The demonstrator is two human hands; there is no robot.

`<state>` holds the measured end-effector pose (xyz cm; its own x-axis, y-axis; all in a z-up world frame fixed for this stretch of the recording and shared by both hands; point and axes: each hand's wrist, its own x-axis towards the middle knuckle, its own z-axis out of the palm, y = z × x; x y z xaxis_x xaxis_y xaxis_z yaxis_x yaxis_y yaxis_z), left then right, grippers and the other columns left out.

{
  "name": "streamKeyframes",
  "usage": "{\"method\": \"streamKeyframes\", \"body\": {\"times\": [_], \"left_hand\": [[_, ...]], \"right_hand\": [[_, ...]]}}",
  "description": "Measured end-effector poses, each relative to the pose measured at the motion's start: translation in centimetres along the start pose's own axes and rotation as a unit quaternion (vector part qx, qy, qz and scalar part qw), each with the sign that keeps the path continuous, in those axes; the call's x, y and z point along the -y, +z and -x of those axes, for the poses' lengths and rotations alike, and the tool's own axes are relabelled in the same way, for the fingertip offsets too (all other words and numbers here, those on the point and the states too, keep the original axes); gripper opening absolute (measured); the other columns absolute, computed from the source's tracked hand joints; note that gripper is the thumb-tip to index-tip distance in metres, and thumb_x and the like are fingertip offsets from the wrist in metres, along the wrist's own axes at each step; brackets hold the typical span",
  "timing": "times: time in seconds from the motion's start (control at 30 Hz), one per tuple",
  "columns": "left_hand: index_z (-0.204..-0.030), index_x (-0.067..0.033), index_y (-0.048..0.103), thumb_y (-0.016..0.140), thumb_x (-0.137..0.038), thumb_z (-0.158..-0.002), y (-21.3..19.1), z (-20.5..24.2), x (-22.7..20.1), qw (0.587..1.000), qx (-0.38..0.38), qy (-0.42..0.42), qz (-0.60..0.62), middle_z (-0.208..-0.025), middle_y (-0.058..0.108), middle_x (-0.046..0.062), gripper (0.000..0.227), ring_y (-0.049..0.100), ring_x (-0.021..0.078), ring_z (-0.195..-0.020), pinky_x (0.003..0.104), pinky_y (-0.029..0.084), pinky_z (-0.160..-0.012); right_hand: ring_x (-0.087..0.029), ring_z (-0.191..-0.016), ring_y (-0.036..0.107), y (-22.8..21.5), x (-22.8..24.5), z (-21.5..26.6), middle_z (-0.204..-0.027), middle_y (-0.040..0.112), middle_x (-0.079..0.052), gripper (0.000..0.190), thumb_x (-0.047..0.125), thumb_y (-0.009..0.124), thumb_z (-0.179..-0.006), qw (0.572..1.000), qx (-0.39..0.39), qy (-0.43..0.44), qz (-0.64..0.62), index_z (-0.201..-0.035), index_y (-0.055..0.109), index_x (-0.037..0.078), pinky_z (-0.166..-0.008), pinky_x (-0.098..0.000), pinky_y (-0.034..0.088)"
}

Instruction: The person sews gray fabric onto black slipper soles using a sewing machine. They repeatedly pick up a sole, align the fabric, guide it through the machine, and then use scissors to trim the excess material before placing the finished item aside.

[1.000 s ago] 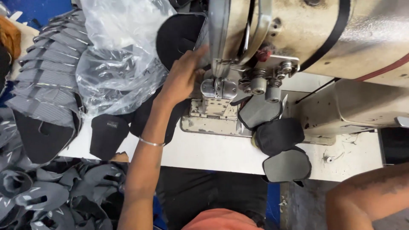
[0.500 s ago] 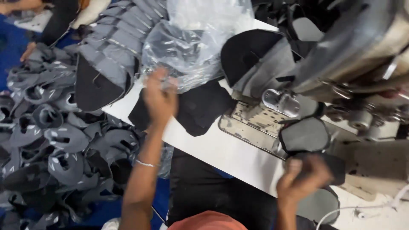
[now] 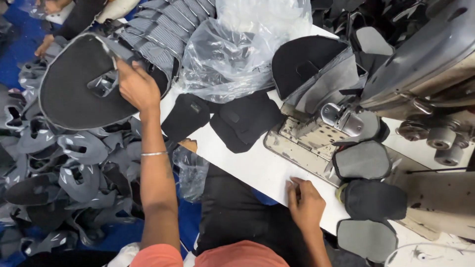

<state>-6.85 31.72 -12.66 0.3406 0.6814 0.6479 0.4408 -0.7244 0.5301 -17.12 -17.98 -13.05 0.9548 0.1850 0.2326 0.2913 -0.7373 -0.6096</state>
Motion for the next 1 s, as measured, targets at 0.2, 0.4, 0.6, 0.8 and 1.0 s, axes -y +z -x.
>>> {"method": "streamKeyframes", "body": {"times": [0.2, 0.4, 0.6, 0.8, 1.0], "left_hand": [[-0.144, 0.0081, 0.043, 0.055, -0.015, -0.114, -9.0, 2.8, -6.5, 0.989, -0.057, -0.006, 0.139, -0.13, 0.063, 0.029, 0.04, 0.065, 0.0391, -0.116, 0.048, 0.05, -0.105], [-0.145, 0.0032, 0.047, 0.058, -0.004, -0.102, -19.0, 9.4, -15.9, 0.672, 0.186, -0.192, 0.691, -0.14, 0.054, 0.011, 0.046, 0.051, 0.0207, -0.13, 0.039, 0.04, -0.116], [-0.143, 0.0083, 0.052, 0.052, 0.0, -0.098, -19.6, 16.4, -20.5, 0.486, 0.4, -0.282, 0.724, -0.136, 0.061, 0.014, 0.045, 0.055, 0.0211, -0.129, 0.035, 0.038, -0.115], [-0.137, 0.0074, 0.054, 0.051, -0.002, -0.1, -20.2, 18.5, -24.3, 0.4, 0.482, -0.325, 0.709, -0.13, 0.064, 0.012, 0.038, 0.057, 0.0192, -0.123, 0.036, 0.04, -0.112], [-0.135, 0.0034, 0.056, 0.049, -0.015, -0.107, -19.9, 19.7, -25.9, 0.351, 0.515, -0.401, 0.671, -0.12, 0.066, 0.011, 0.034, 0.064, 0.0178, -0.107, 0.033, 0.049, -0.094]], "right_hand": [[-0.024, -0.058, 0.061, -0.1, -0.2, -0.2, -0.069, 0.062, -0.009, 0.016, 0.019, 0.074, -0.088, 1.0, -0.006, -0.01, 0.002, -0.1, 0.074, 0.008, -0.056, -0.0367, 0.048], [-0.012, -0.069, 0.059, -1.1, 0.8, -1.1, -0.081, 0.069, -0.004, 0.018, 0.016, 0.07, -0.096, 0.967, 0.034, 0.11, -0.229, -0.106, 0.072, 0.002, -0.068, -0.0272, 0.05], [-0.013, -0.09, 0.061, -6.3, 4.3, -1.8, -0.102, 0.065, -0.006, 0.022, 0.014, 0.066, -0.102, 0.923, -0.067, 0.05, -0.375, -0.116, 0.067, -0.003, -0.084, -0.0268, 0.05], [-0.017, -0.113, 0.059, -10.0, 4.9, -1.5, -0.124, 0.061, -0.01, 0.051, 0.037, 0.062, -0.106, 0.88, -0.056, 0.004, -0.471, -0.135, 0.058, -0.004, -0.101, -0.0312, 0.046], [-0.02, -0.115, 0.058, -8.2, 2.3, 0.1, -0.127, 0.06, -0.012, 0.072, 0.038, 0.076, -0.098, 0.758, 0.033, 0.012, -0.652, -0.146, 0.047, -0.008, -0.103, -0.0348, 0.045]]}}
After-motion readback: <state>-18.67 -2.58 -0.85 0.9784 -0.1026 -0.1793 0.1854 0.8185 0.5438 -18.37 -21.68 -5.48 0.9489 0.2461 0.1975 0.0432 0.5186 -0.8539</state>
